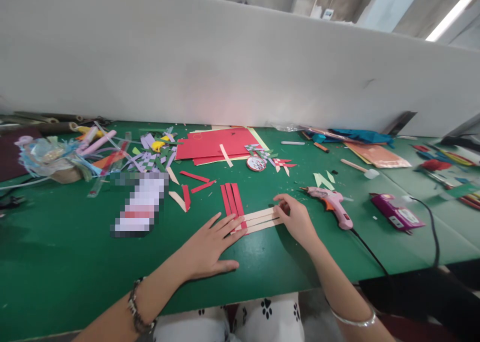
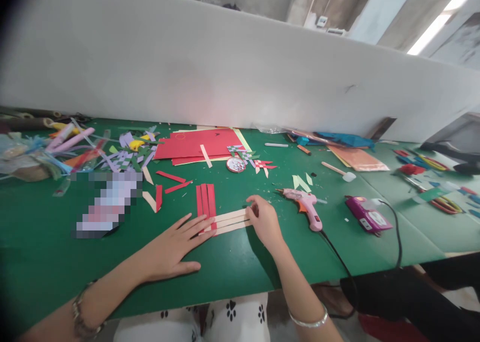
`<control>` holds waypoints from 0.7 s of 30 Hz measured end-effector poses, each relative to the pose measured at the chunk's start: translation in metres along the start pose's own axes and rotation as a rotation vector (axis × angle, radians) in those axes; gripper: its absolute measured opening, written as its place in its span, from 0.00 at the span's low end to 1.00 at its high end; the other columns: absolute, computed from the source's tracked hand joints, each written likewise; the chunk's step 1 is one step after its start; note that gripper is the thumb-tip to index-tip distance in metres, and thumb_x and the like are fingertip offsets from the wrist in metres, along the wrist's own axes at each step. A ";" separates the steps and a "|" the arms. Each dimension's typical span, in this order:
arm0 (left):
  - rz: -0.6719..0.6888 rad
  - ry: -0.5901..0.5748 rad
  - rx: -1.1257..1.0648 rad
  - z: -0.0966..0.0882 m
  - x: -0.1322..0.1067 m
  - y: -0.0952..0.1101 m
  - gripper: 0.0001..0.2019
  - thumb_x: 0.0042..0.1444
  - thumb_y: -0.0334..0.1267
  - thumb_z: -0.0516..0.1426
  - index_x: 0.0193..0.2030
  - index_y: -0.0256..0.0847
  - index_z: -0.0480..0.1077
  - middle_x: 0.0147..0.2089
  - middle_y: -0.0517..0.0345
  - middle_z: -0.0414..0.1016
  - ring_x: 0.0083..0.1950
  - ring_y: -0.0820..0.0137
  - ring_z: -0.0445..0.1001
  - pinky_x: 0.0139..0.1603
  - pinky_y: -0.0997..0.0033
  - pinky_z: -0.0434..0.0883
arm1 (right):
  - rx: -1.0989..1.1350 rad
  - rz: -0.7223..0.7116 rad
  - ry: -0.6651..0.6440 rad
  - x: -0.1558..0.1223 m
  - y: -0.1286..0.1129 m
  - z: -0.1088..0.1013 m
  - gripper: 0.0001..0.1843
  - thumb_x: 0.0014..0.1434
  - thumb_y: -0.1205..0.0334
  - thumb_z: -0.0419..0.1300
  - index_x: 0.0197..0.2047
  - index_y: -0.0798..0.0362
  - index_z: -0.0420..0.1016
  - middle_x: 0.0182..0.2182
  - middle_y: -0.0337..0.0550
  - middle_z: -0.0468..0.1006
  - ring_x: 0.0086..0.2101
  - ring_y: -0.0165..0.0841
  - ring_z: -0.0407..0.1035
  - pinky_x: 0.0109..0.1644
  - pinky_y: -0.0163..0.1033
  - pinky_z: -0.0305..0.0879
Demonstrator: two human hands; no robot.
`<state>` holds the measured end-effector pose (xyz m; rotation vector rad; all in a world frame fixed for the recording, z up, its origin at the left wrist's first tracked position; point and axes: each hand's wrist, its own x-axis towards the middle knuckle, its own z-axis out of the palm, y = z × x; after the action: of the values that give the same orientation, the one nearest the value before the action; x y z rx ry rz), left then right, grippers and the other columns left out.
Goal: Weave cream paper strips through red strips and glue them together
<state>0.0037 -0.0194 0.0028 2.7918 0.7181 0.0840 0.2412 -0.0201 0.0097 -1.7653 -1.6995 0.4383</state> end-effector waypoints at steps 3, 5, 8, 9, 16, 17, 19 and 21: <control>-0.011 -0.019 -0.004 0.000 0.000 0.000 0.30 0.56 0.55 0.45 0.63 0.45 0.47 0.65 0.52 0.46 0.64 0.60 0.48 0.61 0.53 0.45 | -0.039 -0.016 -0.005 0.000 0.001 0.000 0.09 0.47 0.63 0.48 0.32 0.52 0.66 0.19 0.35 0.67 0.20 0.30 0.61 0.27 0.35 0.57; -0.022 -0.035 -0.010 -0.002 0.000 0.001 0.30 0.56 0.55 0.45 0.62 0.44 0.48 0.65 0.52 0.46 0.64 0.59 0.48 0.61 0.52 0.45 | -0.069 -0.028 -0.007 0.001 0.001 0.001 0.09 0.47 0.64 0.48 0.32 0.53 0.66 0.20 0.36 0.67 0.20 0.30 0.61 0.27 0.35 0.56; -0.049 -0.091 -0.009 -0.006 0.002 0.004 0.30 0.56 0.54 0.46 0.62 0.43 0.48 0.65 0.51 0.45 0.64 0.59 0.47 0.61 0.50 0.44 | -0.123 -0.046 -0.001 0.000 0.002 0.002 0.10 0.48 0.66 0.48 0.33 0.53 0.67 0.22 0.37 0.69 0.22 0.30 0.61 0.30 0.36 0.55; -0.059 -0.112 -0.006 -0.007 0.002 0.005 0.30 0.56 0.54 0.46 0.62 0.42 0.48 0.65 0.51 0.44 0.64 0.59 0.46 0.61 0.50 0.44 | -0.143 -0.051 0.001 0.000 0.003 0.003 0.10 0.48 0.66 0.48 0.33 0.53 0.67 0.23 0.38 0.70 0.23 0.30 0.62 0.32 0.37 0.55; -0.075 -0.146 -0.007 -0.007 0.003 0.004 0.30 0.56 0.55 0.45 0.63 0.44 0.47 0.66 0.52 0.42 0.65 0.59 0.44 0.61 0.51 0.42 | -0.273 -0.070 -0.009 -0.002 0.003 0.007 0.10 0.51 0.69 0.48 0.34 0.52 0.68 0.28 0.40 0.72 0.27 0.31 0.65 0.37 0.40 0.49; -0.075 -0.138 -0.009 -0.006 0.003 0.004 0.30 0.56 0.55 0.45 0.63 0.44 0.46 0.66 0.53 0.41 0.65 0.59 0.44 0.61 0.51 0.42 | -0.287 -0.073 -0.011 -0.002 0.002 0.007 0.10 0.51 0.69 0.48 0.34 0.52 0.68 0.29 0.41 0.73 0.28 0.32 0.65 0.37 0.40 0.49; -0.072 -0.138 -0.013 -0.005 0.003 0.004 0.31 0.56 0.55 0.44 0.63 0.44 0.46 0.66 0.53 0.41 0.65 0.59 0.43 0.61 0.50 0.42 | -0.314 -0.080 -0.014 -0.002 0.002 0.007 0.10 0.52 0.69 0.48 0.34 0.52 0.68 0.30 0.41 0.73 0.29 0.32 0.66 0.37 0.40 0.48; -0.072 -0.154 -0.014 -0.005 0.002 0.004 0.31 0.56 0.55 0.44 0.63 0.43 0.45 0.66 0.52 0.40 0.65 0.59 0.43 0.61 0.50 0.42 | -0.337 -0.090 -0.016 -0.002 0.002 0.008 0.11 0.52 0.70 0.47 0.34 0.52 0.68 0.31 0.42 0.74 0.29 0.32 0.66 0.36 0.39 0.47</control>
<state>0.0071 -0.0206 0.0086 2.7194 0.7758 -0.1372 0.2373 -0.0206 0.0026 -1.9099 -1.9440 0.1310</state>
